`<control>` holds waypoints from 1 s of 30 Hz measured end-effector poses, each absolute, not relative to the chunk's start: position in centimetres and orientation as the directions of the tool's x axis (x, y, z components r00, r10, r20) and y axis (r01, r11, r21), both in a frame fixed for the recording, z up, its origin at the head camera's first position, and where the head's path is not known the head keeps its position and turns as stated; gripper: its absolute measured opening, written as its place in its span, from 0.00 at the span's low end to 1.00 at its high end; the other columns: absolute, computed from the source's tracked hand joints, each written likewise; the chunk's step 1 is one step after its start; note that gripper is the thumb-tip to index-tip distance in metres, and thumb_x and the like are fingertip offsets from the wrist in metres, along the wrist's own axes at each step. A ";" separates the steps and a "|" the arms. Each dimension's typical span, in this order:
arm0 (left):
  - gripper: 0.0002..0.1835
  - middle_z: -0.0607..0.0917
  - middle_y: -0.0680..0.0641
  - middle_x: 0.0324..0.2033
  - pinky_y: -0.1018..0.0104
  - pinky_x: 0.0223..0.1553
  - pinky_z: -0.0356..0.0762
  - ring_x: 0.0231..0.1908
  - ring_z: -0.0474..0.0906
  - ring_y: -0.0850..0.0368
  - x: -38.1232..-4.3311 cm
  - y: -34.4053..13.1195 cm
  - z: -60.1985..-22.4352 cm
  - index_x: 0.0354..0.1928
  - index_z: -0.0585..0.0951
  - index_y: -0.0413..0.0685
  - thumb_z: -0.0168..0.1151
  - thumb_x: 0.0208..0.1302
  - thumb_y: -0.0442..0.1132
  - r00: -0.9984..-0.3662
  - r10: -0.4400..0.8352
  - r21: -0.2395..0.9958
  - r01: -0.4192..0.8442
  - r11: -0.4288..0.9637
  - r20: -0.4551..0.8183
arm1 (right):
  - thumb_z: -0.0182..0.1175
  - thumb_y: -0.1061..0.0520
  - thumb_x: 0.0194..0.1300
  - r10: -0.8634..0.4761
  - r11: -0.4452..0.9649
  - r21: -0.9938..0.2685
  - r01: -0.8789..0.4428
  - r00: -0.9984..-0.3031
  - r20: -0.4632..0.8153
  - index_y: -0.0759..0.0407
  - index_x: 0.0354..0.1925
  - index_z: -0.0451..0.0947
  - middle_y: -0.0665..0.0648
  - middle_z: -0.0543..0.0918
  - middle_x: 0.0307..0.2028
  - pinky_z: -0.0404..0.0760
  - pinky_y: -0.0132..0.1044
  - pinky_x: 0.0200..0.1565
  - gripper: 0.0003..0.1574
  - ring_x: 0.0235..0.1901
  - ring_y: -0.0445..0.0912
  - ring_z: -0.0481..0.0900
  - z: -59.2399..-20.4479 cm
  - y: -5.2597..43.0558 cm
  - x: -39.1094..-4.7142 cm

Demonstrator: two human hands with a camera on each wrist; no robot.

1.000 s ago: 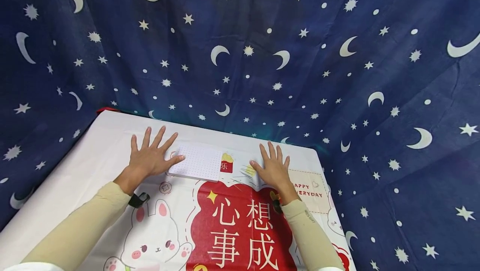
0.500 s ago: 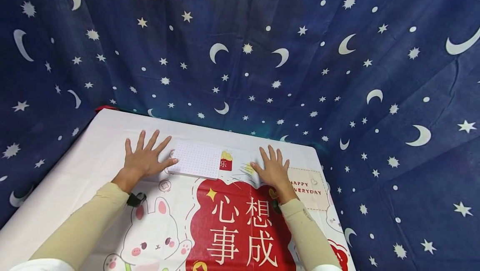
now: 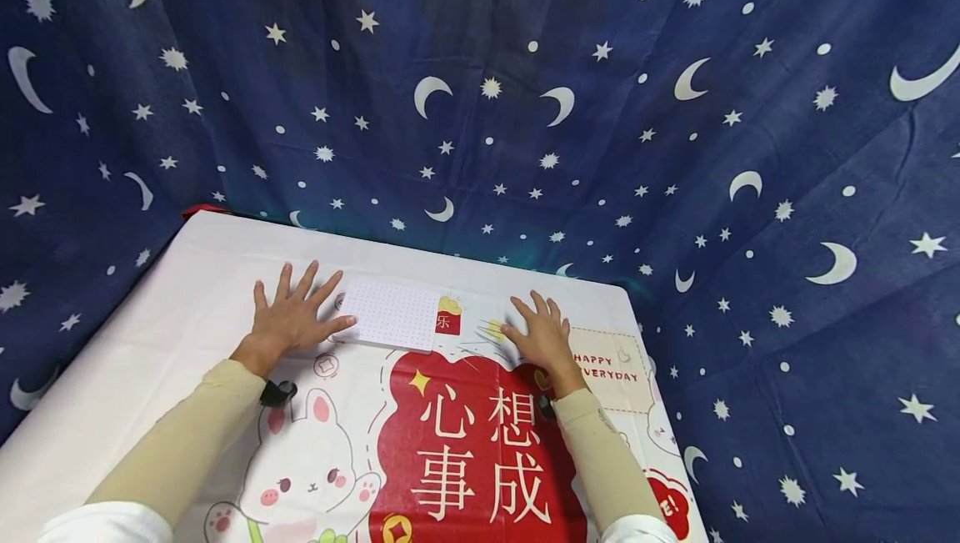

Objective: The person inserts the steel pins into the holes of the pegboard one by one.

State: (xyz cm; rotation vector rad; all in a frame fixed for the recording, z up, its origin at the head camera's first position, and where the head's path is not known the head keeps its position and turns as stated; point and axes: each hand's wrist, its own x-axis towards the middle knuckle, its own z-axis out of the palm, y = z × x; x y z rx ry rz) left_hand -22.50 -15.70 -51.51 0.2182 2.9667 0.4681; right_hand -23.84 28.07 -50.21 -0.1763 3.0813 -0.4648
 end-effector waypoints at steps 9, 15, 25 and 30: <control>0.55 0.40 0.34 0.84 0.18 0.73 0.25 0.80 0.31 0.21 -22.9 -15.2 -52.6 0.84 0.47 0.58 0.48 0.65 0.79 -0.975 0.172 0.314 0.121 0.942 -0.140 | 0.67 0.47 0.69 -0.153 0.903 -0.397 -0.166 -0.986 0.065 0.52 0.66 0.81 0.66 0.71 0.74 0.66 0.67 0.73 0.30 0.76 0.68 0.63 -51.7 28.7 -25.1; 0.56 0.42 0.31 0.83 0.17 0.73 0.26 0.79 0.32 0.19 -23.0 -15.2 -53.1 0.84 0.49 0.54 0.51 0.64 0.77 -0.971 0.173 0.355 0.106 0.929 -0.163 | 0.70 0.57 0.66 -0.159 0.861 -0.469 -0.196 -0.980 0.117 0.58 0.55 0.88 0.69 0.80 0.66 0.68 0.63 0.73 0.20 0.69 0.68 0.72 -52.8 28.8 -25.8; 0.56 0.43 0.31 0.83 0.17 0.73 0.26 0.80 0.33 0.21 -23.7 -15.1 -53.7 0.84 0.49 0.54 0.52 0.64 0.77 -0.969 0.174 0.368 0.098 0.925 -0.178 | 0.70 0.61 0.65 -0.057 0.811 -0.579 -0.087 -0.996 0.071 0.60 0.50 0.90 0.64 0.87 0.55 0.73 0.58 0.70 0.15 0.62 0.60 0.79 -53.8 28.3 -27.1; 0.56 0.43 0.31 0.83 0.17 0.72 0.24 0.80 0.32 0.20 -24.1 -14.8 -54.2 0.84 0.48 0.54 0.52 0.64 0.77 -0.962 0.186 0.399 0.092 0.912 -0.202 | 0.71 0.63 0.62 -0.050 0.792 -0.602 -0.104 -0.993 0.105 0.63 0.41 0.92 0.63 0.89 0.44 0.78 0.56 0.62 0.09 0.52 0.58 0.83 -54.7 27.8 -27.7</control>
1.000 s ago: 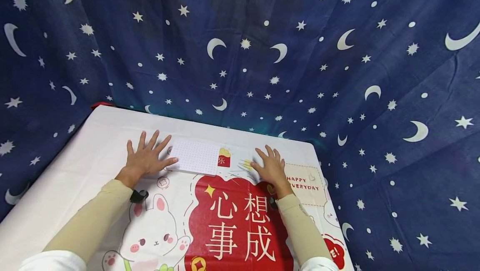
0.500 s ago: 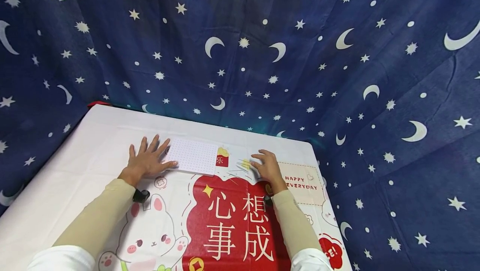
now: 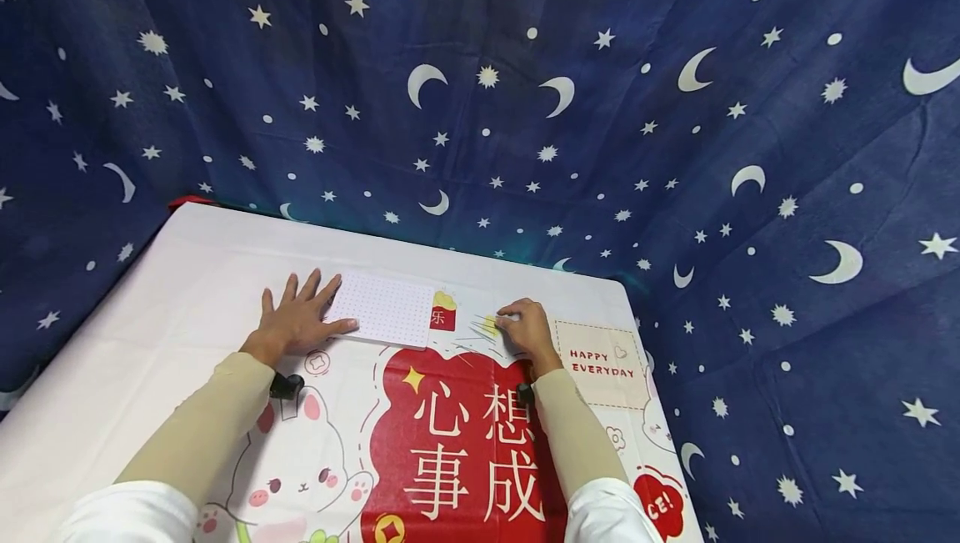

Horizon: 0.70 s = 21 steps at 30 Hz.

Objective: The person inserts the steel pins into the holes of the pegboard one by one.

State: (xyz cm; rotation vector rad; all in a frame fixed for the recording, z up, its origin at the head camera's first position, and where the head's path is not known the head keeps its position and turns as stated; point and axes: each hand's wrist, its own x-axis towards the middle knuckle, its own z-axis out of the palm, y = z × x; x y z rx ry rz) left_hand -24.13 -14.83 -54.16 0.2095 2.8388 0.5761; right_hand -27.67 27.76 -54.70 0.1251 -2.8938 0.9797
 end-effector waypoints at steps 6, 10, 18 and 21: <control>0.57 0.43 0.31 0.83 0.16 0.71 0.24 0.79 0.32 0.19 -24.4 -14.7 -54.5 0.84 0.49 0.53 0.53 0.63 0.77 -0.957 0.189 0.426 0.081 0.901 -0.219 | 0.73 0.62 0.61 -0.001 0.798 -0.601 -0.048 -0.997 0.079 0.61 0.36 0.93 0.60 0.87 0.38 0.79 0.49 0.53 0.04 0.44 0.53 0.81 -55.5 26.8 -28.3; 0.58 0.43 0.31 0.83 0.16 0.71 0.24 0.79 0.32 0.19 -24.4 -14.9 -54.7 0.84 0.48 0.53 0.53 0.63 0.78 -0.955 0.193 0.420 0.083 0.904 -0.225 | 0.74 0.63 0.59 -0.006 0.775 -0.628 -0.078 -0.993 0.116 0.64 0.32 0.92 0.61 0.87 0.34 0.79 0.46 0.47 0.04 0.39 0.52 0.80 -55.7 26.3 -28.5; 0.58 0.43 0.30 0.82 0.17 0.72 0.23 0.80 0.32 0.20 -24.4 -15.2 -54.6 0.84 0.50 0.52 0.54 0.62 0.78 -0.948 0.201 0.424 0.080 0.902 -0.247 | 0.74 0.62 0.60 0.034 0.774 -0.632 -0.045 -0.993 0.112 0.61 0.31 0.92 0.60 0.88 0.35 0.80 0.52 0.51 0.03 0.39 0.53 0.83 -56.0 25.5 -28.8; 0.57 0.44 0.31 0.83 0.18 0.72 0.24 0.80 0.32 0.20 -24.4 -15.1 -54.6 0.84 0.50 0.52 0.54 0.63 0.77 -0.949 0.198 0.423 0.079 0.903 -0.246 | 0.73 0.61 0.60 0.066 0.774 -0.633 0.002 -0.995 0.077 0.58 0.32 0.93 0.60 0.88 0.37 0.76 0.58 0.57 0.02 0.43 0.55 0.84 -56.1 25.3 -28.8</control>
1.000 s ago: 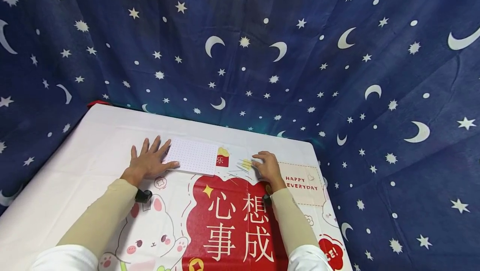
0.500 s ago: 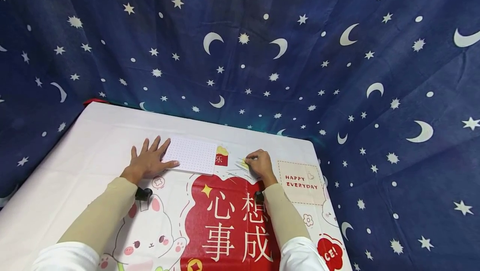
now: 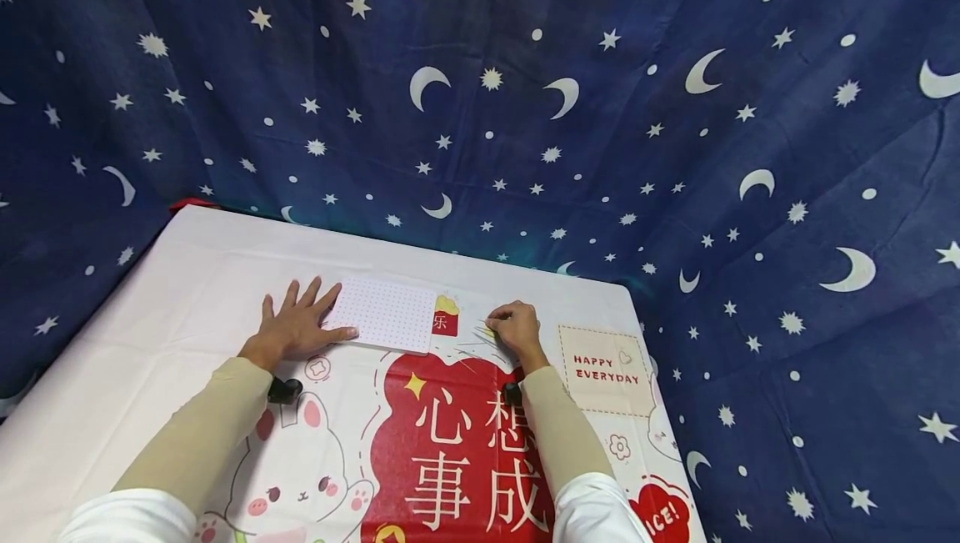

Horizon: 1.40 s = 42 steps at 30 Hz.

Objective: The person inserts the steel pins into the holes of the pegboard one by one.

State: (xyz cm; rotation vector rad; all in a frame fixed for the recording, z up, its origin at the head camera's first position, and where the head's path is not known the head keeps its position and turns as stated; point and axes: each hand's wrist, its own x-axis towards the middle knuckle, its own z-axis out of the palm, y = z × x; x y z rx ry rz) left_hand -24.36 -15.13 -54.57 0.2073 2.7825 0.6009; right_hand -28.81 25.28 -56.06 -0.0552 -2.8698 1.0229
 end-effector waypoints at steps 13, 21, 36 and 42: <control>0.59 0.41 0.31 0.83 0.19 0.72 0.20 0.80 0.29 0.21 -24.4 -15.1 -54.4 0.84 0.46 0.50 0.53 0.63 0.78 -0.941 0.204 0.426 0.074 0.902 -0.268 | 0.69 0.57 0.66 0.059 0.844 -0.534 0.045 -0.998 0.010 0.58 0.30 0.90 0.59 0.86 0.38 0.68 0.60 0.59 0.08 0.54 0.56 0.75 -55.8 24.6 -29.2; 0.61 0.41 0.32 0.83 0.20 0.73 0.20 0.80 0.29 0.22 -24.5 -15.1 -54.5 0.84 0.46 0.49 0.52 0.62 0.79 -0.941 0.201 0.420 0.072 0.905 -0.271 | 0.65 0.57 0.71 0.022 0.874 -0.484 0.046 -0.998 -0.055 0.58 0.32 0.87 0.59 0.84 0.39 0.66 0.58 0.65 0.10 0.55 0.54 0.73 -55.4 24.6 -29.3; 0.60 0.41 0.32 0.83 0.20 0.73 0.19 0.80 0.28 0.22 -24.6 -15.1 -54.5 0.84 0.46 0.48 0.53 0.63 0.78 -0.943 0.190 0.421 0.061 0.905 -0.273 | 0.68 0.57 0.68 -0.042 0.866 -0.500 -0.011 -0.998 -0.050 0.58 0.29 0.86 0.57 0.81 0.35 0.68 0.57 0.60 0.10 0.51 0.53 0.73 -55.8 25.5 -29.8; 0.60 0.41 0.32 0.83 0.20 0.73 0.19 0.80 0.28 0.23 -24.5 -15.0 -54.7 0.84 0.46 0.48 0.52 0.63 0.79 -0.940 0.195 0.423 0.062 0.904 -0.280 | 0.68 0.58 0.68 -0.035 0.852 -0.524 0.015 -0.996 -0.086 0.59 0.28 0.85 0.58 0.82 0.35 0.67 0.58 0.62 0.10 0.52 0.53 0.74 -55.9 25.8 -29.6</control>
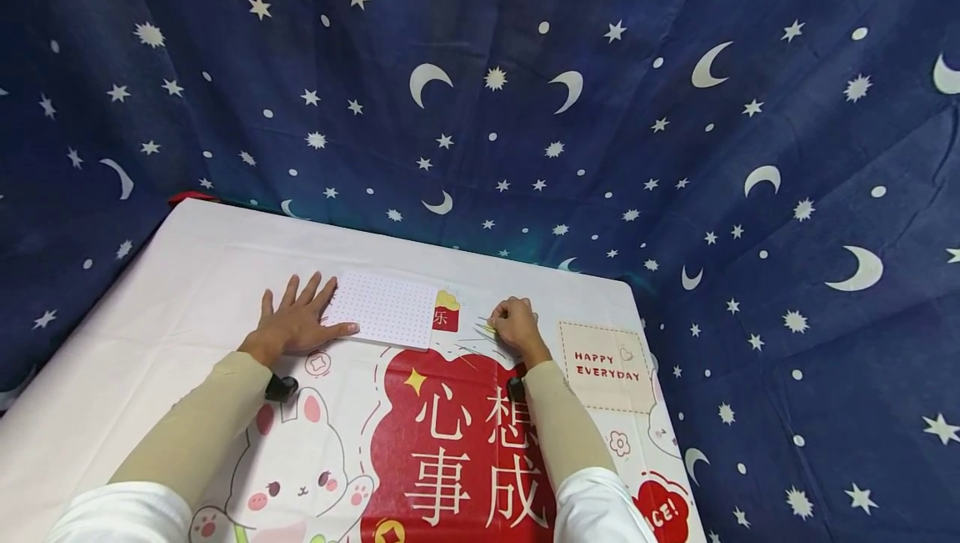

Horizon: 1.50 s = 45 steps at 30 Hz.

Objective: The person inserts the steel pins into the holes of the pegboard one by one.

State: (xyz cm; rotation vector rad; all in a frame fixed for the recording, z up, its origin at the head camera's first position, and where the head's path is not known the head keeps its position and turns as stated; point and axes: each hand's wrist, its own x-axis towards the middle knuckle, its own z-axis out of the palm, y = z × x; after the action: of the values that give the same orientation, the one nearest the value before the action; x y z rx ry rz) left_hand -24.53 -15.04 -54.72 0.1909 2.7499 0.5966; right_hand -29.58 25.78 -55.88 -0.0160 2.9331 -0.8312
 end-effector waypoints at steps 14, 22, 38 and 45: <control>0.59 0.41 0.32 0.83 0.19 0.73 0.20 0.80 0.29 0.22 -24.5 -15.1 -54.4 0.84 0.46 0.49 0.52 0.64 0.78 -0.937 0.194 0.420 0.057 0.906 -0.291 | 0.72 0.59 0.65 0.026 0.783 -0.616 0.085 -0.994 -0.105 0.61 0.31 0.88 0.58 0.85 0.35 0.78 0.51 0.56 0.07 0.40 0.51 0.78 -55.2 26.0 -29.5; 0.58 0.40 0.31 0.83 0.19 0.72 0.19 0.80 0.28 0.22 -24.4 -15.1 -54.5 0.84 0.48 0.51 0.51 0.64 0.79 -0.934 0.197 0.414 0.060 0.908 -0.298 | 0.70 0.60 0.67 0.026 0.722 -0.685 0.100 -0.993 -0.117 0.62 0.33 0.88 0.59 0.86 0.32 0.76 0.38 0.40 0.06 0.36 0.49 0.77 -54.9 26.5 -29.2; 0.58 0.40 0.30 0.83 0.19 0.72 0.19 0.80 0.28 0.21 -24.3 -15.0 -54.4 0.84 0.49 0.51 0.51 0.64 0.79 -0.933 0.205 0.423 0.065 0.904 -0.295 | 0.69 0.63 0.67 -0.031 0.658 -0.749 0.078 -0.991 -0.131 0.64 0.36 0.89 0.58 0.86 0.32 0.74 0.33 0.39 0.04 0.35 0.46 0.76 -55.2 26.9 -29.2; 0.58 0.40 0.31 0.83 0.19 0.72 0.19 0.80 0.28 0.21 -24.4 -15.0 -54.5 0.84 0.49 0.50 0.51 0.64 0.79 -0.935 0.199 0.416 0.062 0.907 -0.295 | 0.67 0.61 0.69 -0.032 0.680 -0.728 0.090 -0.988 -0.152 0.60 0.36 0.88 0.58 0.85 0.35 0.74 0.38 0.45 0.04 0.40 0.49 0.77 -55.3 26.8 -29.4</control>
State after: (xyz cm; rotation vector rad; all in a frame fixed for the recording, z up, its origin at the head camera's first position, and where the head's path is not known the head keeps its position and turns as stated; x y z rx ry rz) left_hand -24.39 -15.02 -54.47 0.1926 2.7368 0.5816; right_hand -29.41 26.82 -55.35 0.0469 2.7376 -1.1981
